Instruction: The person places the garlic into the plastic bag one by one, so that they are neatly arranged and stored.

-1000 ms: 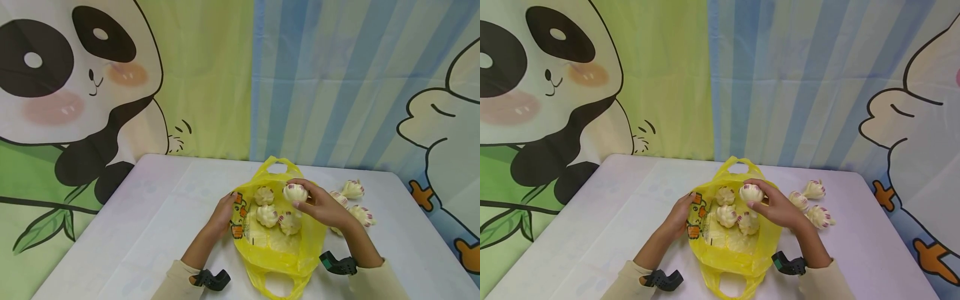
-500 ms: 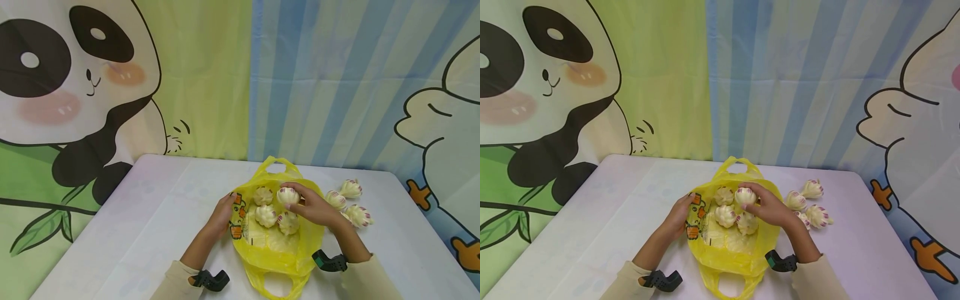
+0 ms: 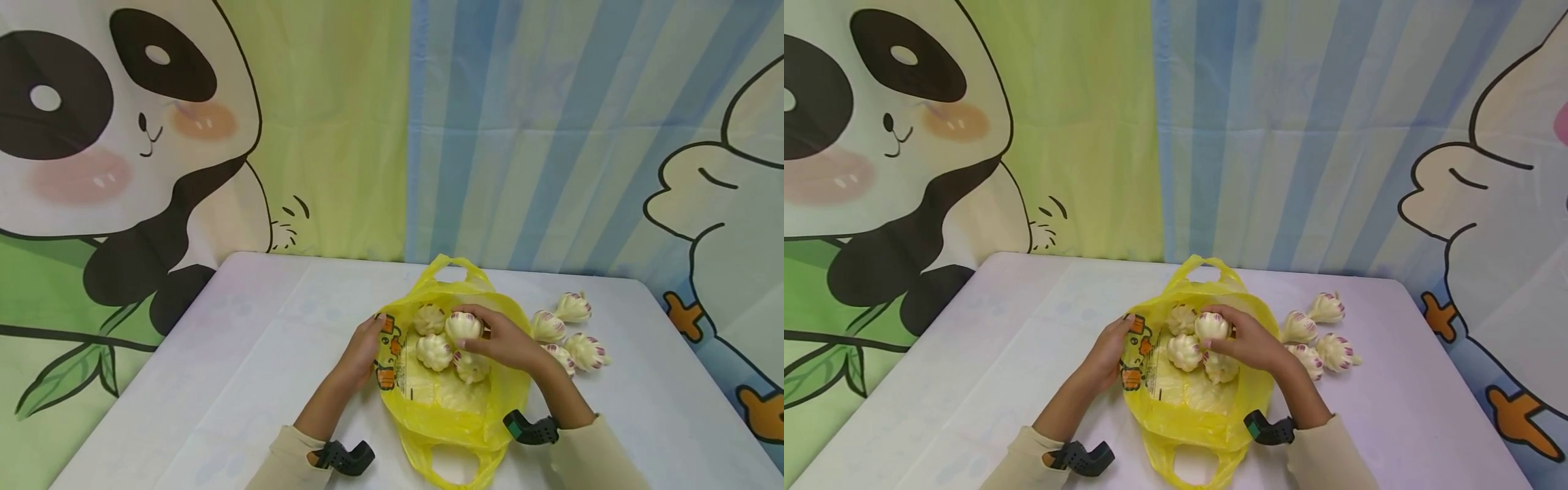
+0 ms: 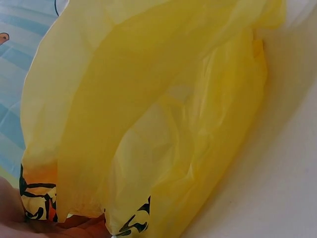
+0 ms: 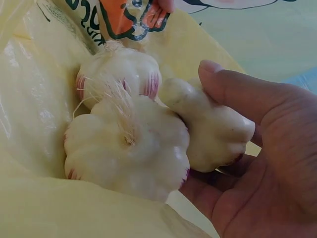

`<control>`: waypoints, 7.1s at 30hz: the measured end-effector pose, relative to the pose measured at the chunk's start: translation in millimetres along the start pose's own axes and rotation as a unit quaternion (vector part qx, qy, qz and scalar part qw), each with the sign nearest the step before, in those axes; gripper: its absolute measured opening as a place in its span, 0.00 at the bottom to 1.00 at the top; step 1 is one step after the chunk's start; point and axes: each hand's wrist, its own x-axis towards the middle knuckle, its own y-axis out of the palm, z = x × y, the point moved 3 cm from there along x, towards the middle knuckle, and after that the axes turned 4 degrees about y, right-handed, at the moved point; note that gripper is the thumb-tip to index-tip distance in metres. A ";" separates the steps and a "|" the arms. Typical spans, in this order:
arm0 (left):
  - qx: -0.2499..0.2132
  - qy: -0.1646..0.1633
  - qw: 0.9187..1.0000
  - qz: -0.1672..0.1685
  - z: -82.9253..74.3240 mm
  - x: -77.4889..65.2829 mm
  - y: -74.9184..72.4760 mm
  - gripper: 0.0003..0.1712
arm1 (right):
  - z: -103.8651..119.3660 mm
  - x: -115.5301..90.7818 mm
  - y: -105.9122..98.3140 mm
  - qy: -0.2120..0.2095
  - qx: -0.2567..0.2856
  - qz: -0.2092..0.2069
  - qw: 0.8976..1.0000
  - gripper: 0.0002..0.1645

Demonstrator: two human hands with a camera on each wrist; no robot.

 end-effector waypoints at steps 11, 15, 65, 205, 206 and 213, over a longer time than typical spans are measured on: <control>0.006 0.010 1.000 -0.004 -0.7 -0.5 -2.0 0.28 | -4.7 0.2 2.8 0.012 -0.030 -0.033 0.999 0.38; 0.007 0.012 1.000 -0.005 -1.4 -1.5 -3.1 0.29 | -3.1 -0.6 2.6 0.003 -0.036 -0.046 0.998 0.40; -0.013 0.011 1.000 0.001 0.8 -1.1 -2.4 0.29 | -24.4 -79.4 -57.2 -0.100 0.032 -0.299 0.948 0.16; -0.033 0.009 0.999 0.013 -1.3 0.1 -0.5 0.29 | 10.8 -56.2 -15.9 -0.149 -0.120 -0.154 0.969 0.17; -0.034 0.009 0.999 0.013 -1.8 0.0 0.0 0.29 | 9.2 -58.2 -17.3 -0.145 -0.123 -0.157 0.969 0.17; -0.018 0.001 1.000 0.005 -1.5 1.0 0.5 0.28 | -11.3 -72.7 -20.4 -0.034 -0.124 -0.090 0.988 0.19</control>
